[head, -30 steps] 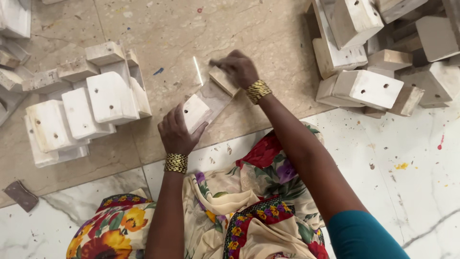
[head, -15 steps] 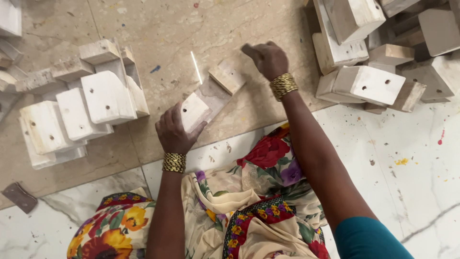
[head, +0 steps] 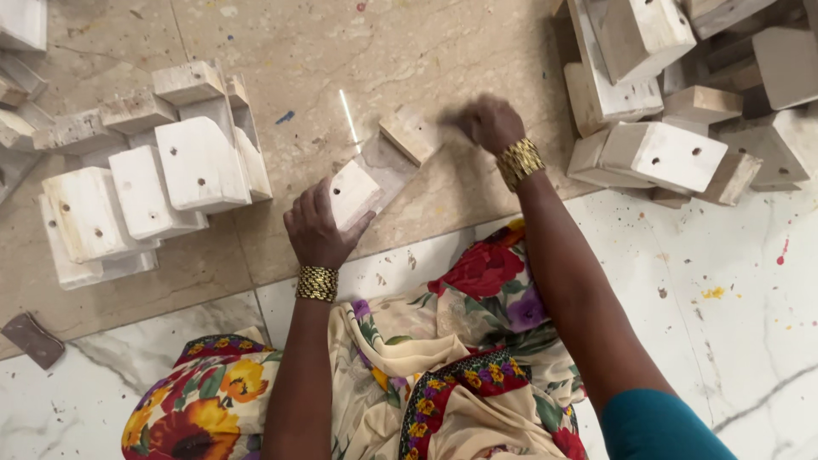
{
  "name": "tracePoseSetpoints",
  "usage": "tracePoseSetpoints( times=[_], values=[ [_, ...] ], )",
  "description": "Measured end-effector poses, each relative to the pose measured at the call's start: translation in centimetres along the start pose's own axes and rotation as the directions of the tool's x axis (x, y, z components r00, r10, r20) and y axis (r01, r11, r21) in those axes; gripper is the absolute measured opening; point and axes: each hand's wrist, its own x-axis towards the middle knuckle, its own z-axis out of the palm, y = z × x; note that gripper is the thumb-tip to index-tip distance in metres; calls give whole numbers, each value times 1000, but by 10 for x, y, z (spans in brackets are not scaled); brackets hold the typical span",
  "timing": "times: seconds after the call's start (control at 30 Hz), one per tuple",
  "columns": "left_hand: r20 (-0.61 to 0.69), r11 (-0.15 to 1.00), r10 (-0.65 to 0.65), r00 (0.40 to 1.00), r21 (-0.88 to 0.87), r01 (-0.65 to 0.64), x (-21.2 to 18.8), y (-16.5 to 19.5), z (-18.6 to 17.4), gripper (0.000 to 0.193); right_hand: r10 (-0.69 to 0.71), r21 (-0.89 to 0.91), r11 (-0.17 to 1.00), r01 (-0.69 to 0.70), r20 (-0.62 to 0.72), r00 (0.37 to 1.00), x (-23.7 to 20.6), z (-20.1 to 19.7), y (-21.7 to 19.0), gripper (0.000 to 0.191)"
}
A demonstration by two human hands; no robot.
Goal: The person sits on the floor and sands white rectangular blocks one at a time using a small abrasive pad, rubbing the surfaces and edges, then sets each finished block aside with a group of completed blocks.
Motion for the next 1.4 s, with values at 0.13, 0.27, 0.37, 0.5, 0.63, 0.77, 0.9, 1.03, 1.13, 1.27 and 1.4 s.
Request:
tracePoseSetpoints(
  times=[0.13, 0.27, 0.37, 0.5, 0.63, 0.77, 0.9, 1.03, 1.13, 1.27, 1.4],
  values=[
    [-28, 1000, 16, 999, 12, -16, -2, 0, 2, 92, -182, 188, 946, 264, -365, 913, 25, 22, -39, 10],
    [-48, 999, 10, 999, 45, -7, -2, 0, 1, 93, -254, 196, 925, 325, -317, 914, 24, 34, -55, 8],
    [-48, 1000, -14, 999, 24, 15, 0, 0, 0, 93, -428, -176, 904, 391, -339, 838, 4, 20, -50, 19],
    [-32, 999, -38, 999, 24, 39, -3, -1, -1, 95, -222, -14, 973, 232, -347, 911, -14, -5, -63, 21],
    [-38, 999, -39, 999, 0, 39, -9, -4, -5, 94, -443, -155, 897, 414, -327, 835, 5, 8, -121, 14],
    [-23, 998, -51, 998, -36, 50, -11, -7, -10, 95, -576, -338, 796, 501, -172, 799, -11, 18, -137, 16],
    [24, 997, -75, 997, 4, 75, -13, -12, -13, 99, -781, -427, 599, 678, -125, 612, -81, 5, -111, 24],
    [54, 996, -91, 994, 8, 91, -16, -13, -16, 97, -570, -344, 793, 504, -125, 812, -112, -6, -119, 17],
    [28, 997, -72, 997, -22, 72, -20, -14, -21, 100, -434, -280, 888, 364, -257, 863, -86, -3, -158, 9],
    [17, 995, -55, 998, -87, 57, -20, -19, -22, 102, -535, -375, 829, 416, -313, 785, -26, 17, -206, 14],
    [14, 993, -73, 997, -94, 74, -21, -26, -15, 100, -455, -433, 824, 365, -123, 882, -4, 54, -207, 30]
  ],
)
